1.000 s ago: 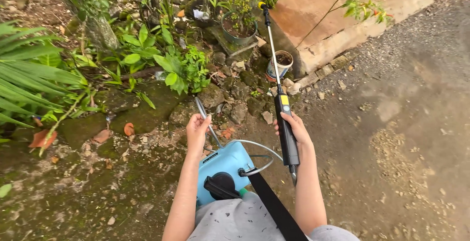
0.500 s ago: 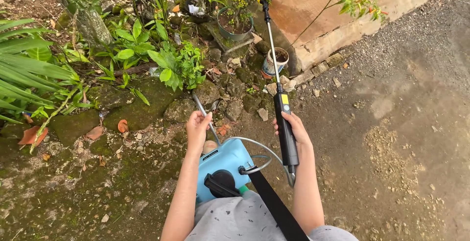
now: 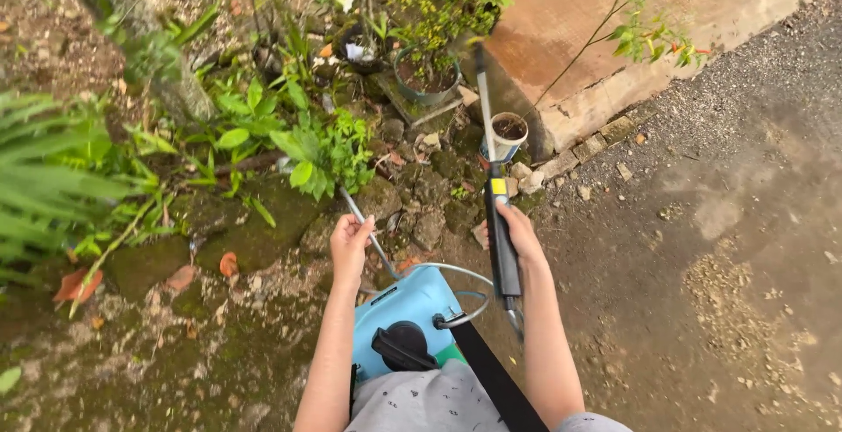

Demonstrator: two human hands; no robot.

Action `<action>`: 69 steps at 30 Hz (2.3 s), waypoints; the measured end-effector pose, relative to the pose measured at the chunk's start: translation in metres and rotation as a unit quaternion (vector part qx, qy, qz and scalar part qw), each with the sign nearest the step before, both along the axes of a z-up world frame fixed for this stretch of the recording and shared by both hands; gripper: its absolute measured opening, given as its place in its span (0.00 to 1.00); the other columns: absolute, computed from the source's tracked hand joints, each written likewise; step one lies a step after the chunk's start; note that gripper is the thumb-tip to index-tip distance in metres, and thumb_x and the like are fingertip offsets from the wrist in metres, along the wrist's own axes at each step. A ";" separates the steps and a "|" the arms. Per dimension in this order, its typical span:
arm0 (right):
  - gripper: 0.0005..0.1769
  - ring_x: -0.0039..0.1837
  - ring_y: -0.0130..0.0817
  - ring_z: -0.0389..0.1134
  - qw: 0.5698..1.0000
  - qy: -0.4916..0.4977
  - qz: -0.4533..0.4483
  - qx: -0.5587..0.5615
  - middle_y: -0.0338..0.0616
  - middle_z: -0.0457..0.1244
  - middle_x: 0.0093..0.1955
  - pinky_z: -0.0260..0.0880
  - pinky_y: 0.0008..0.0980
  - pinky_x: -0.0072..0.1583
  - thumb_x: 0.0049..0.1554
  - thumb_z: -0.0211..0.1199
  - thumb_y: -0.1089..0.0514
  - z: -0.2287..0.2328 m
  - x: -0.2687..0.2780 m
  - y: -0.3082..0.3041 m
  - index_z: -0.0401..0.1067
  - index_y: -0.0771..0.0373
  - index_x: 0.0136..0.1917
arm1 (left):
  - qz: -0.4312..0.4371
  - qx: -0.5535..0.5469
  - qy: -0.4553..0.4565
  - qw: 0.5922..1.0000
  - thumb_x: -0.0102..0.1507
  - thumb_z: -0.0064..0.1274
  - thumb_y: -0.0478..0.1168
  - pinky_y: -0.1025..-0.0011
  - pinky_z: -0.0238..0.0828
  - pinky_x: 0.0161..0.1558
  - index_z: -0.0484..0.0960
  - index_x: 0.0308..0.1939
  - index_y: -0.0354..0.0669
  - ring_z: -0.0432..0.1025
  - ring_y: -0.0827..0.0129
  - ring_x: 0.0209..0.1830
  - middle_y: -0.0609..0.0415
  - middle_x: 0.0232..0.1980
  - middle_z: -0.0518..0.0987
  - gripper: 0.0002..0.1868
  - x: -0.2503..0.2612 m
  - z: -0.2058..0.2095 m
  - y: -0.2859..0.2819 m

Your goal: The person uses a backpack sprayer to apply liquid to various plants in a garden area. They move along a path, spraying potted plants, ground cover, and small trees while walking forward.

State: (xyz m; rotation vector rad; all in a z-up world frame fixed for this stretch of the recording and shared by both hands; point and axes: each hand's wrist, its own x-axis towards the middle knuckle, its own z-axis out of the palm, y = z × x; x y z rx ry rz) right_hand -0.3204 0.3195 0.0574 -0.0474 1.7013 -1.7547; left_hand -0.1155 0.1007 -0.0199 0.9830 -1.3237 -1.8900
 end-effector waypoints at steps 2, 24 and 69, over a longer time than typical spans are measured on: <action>0.18 0.34 0.43 0.73 1.000 0.000 0.006 0.004 0.59 0.67 0.34 0.78 0.42 0.35 0.62 0.63 0.47 0.008 -0.024 -0.009 0.65 0.65 0.48 | -0.005 -0.002 0.004 1.000 0.65 0.61 0.44 0.76 0.71 0.42 0.76 0.43 0.45 0.73 0.75 0.38 0.55 0.37 0.79 0.11 -0.031 0.007 -0.005; 0.20 0.29 0.51 0.72 0.998 0.038 0.016 0.055 0.67 0.66 0.28 0.76 0.44 0.31 0.55 0.71 0.48 -0.001 -0.196 -0.060 0.69 0.66 0.36 | 0.015 -0.019 0.014 1.000 0.67 0.59 0.42 0.73 0.71 0.45 0.76 0.47 0.42 0.73 0.72 0.39 0.54 0.39 0.77 0.10 -0.191 0.024 -0.033; 0.22 0.42 0.51 0.75 0.985 -0.123 0.106 -0.058 0.65 0.68 0.42 0.82 0.45 0.37 0.62 0.59 0.50 -0.019 -0.172 -0.087 0.61 0.70 0.57 | -0.540 -0.131 -0.218 0.802 0.59 0.67 0.55 0.42 0.60 0.70 0.74 0.54 0.28 0.63 0.33 0.70 0.25 0.60 0.74 0.35 -0.049 0.077 0.009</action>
